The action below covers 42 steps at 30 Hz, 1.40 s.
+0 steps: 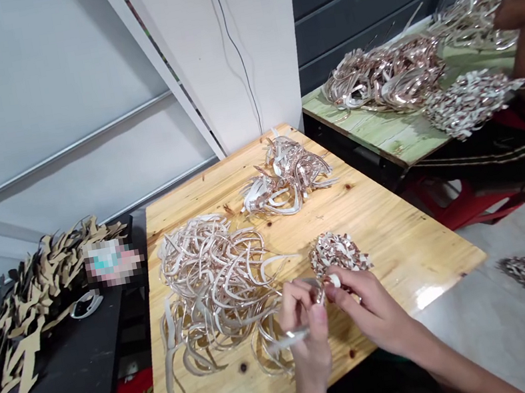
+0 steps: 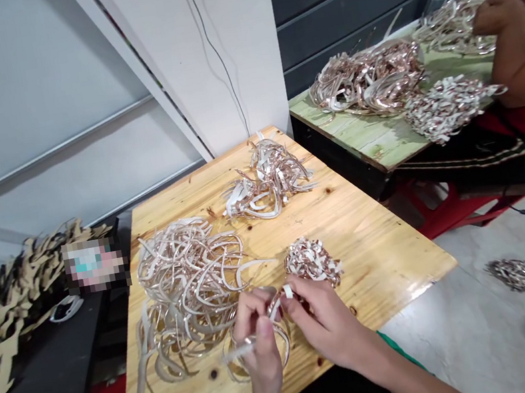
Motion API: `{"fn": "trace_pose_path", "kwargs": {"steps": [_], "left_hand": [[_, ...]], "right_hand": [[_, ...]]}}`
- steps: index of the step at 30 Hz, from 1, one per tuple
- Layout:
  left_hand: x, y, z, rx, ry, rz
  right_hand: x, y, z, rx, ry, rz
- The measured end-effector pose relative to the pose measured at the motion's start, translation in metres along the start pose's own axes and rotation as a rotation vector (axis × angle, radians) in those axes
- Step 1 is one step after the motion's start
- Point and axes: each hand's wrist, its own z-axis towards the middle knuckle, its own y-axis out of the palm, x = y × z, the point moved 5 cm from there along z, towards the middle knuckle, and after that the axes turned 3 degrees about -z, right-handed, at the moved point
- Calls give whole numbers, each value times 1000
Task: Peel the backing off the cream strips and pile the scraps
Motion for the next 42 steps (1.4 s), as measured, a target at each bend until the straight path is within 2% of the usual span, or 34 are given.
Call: {"fn": "trace_pose_path", "kwargs": {"steps": [4, 7, 12, 21, 28, 36, 42], "left_hand": [[7, 0, 3, -157, -48, 337], [6, 3, 4, -206, -88, 378], [-5, 3, 1, -138, -205, 165], [-29, 8, -5, 10, -365, -207], [-32, 16, -7, 114, -426, -427], [-26, 25, -7, 168, -386, -501], [-26, 19, -11, 206, -242, -345]], "right_hand": [[2, -5, 0, 45, 20, 58], [4, -6, 2, 30, 53, 125], [6, -1, 5, 15, 140, 300], [15, 9, 5, 179, 374, 623], [12, 9, 5, 242, 445, 820], [16, 11, 7, 200, 495, 1013], [18, 11, 9, 153, 401, 998]]}}
